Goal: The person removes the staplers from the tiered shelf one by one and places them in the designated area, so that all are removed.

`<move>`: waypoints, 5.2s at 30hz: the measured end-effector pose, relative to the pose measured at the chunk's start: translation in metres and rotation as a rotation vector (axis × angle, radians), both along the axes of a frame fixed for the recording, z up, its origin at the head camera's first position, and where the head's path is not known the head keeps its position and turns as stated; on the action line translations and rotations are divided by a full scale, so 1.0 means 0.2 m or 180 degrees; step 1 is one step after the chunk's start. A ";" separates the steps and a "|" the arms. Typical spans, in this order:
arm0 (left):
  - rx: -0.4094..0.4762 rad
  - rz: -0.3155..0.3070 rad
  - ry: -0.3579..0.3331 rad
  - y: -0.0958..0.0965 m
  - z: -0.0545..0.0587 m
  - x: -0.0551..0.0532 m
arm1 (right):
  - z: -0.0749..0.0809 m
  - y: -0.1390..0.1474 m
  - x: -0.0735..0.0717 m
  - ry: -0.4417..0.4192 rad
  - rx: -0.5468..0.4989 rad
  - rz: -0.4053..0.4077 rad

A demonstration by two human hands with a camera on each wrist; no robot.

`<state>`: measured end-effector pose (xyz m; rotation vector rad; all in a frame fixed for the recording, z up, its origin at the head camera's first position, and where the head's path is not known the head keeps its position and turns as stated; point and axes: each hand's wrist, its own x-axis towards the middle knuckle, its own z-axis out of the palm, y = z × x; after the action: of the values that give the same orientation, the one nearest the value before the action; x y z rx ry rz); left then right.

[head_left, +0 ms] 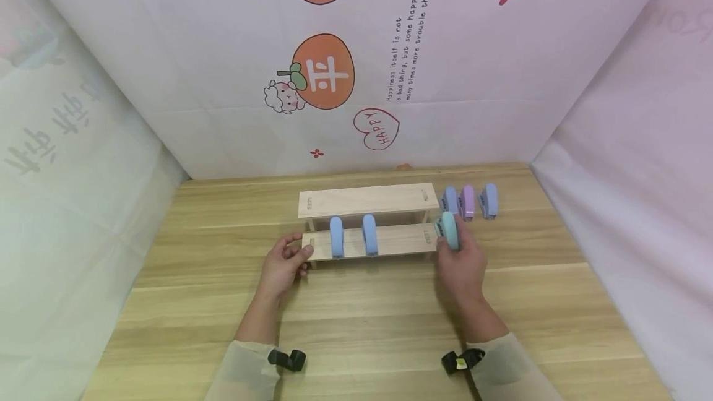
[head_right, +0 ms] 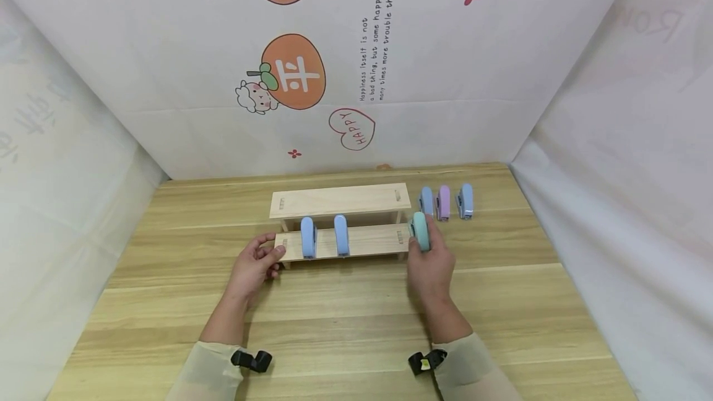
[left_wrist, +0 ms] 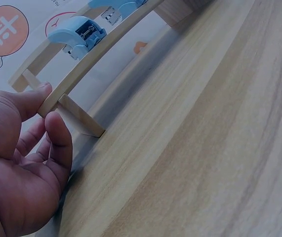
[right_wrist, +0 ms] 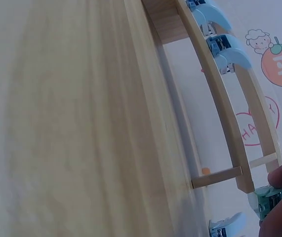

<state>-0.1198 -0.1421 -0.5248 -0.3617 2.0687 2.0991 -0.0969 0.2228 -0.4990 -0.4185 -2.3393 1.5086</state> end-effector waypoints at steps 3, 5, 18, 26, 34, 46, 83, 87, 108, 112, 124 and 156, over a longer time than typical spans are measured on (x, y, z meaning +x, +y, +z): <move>-0.0015 -0.0004 0.0045 0.00 -0.01 0.00 | 0.00 0.01 -0.01 0.0022 0.0014 -0.0025; -0.0040 -0.0012 0.0066 0.00 -0.01 0.01 | -0.01 0.02 -0.01 0.0056 0.0071 -0.0046; -0.0115 -0.0041 0.0106 0.00 -0.01 0.01 | -0.05 0.06 -0.05 0.0127 0.0245 -0.0128; -0.0103 -0.0027 0.0109 0.00 -0.01 0.01 | -0.07 0.08 -0.07 0.0000 0.0028 -0.0171; -0.0120 -0.0074 0.0093 -0.01 -0.02 0.01 | -0.09 0.11 -0.10 -0.0196 -0.0215 -0.0198; -0.0121 -0.0051 0.0092 0.00 -0.01 0.00 | -0.10 0.15 -0.12 -0.0523 -0.0564 -0.0267; -0.0095 -0.0093 0.0112 -0.01 -0.02 0.01 | -0.13 0.16 -0.14 -0.0669 -0.0593 -0.0301; -0.0105 -0.0095 0.0112 -0.01 -0.02 0.01 | -0.14 0.16 -0.14 -0.0675 -0.0597 -0.0322; -0.0099 -0.0037 0.0067 -0.01 -0.01 0.00 | -0.10 0.14 -0.13 -0.0252 -0.0978 -0.0417; -0.0084 -0.0027 0.0067 -0.01 -0.01 0.00 | -0.09 0.14 -0.13 -0.0197 -0.0891 -0.0407; -0.0054 -0.0023 0.0078 -0.01 -0.01 0.00 | -0.05 0.12 -0.10 -0.0167 -0.0805 -0.0421; -0.0109 0.0007 0.0115 0.00 -0.01 0.00 | 0.04 -0.02 -0.05 0.0278 -0.0833 -0.0076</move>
<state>-0.1195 -0.1417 -0.5269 -0.3334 2.1276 2.0890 -0.1073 0.2178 -0.4902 -0.4321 -2.0707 1.7910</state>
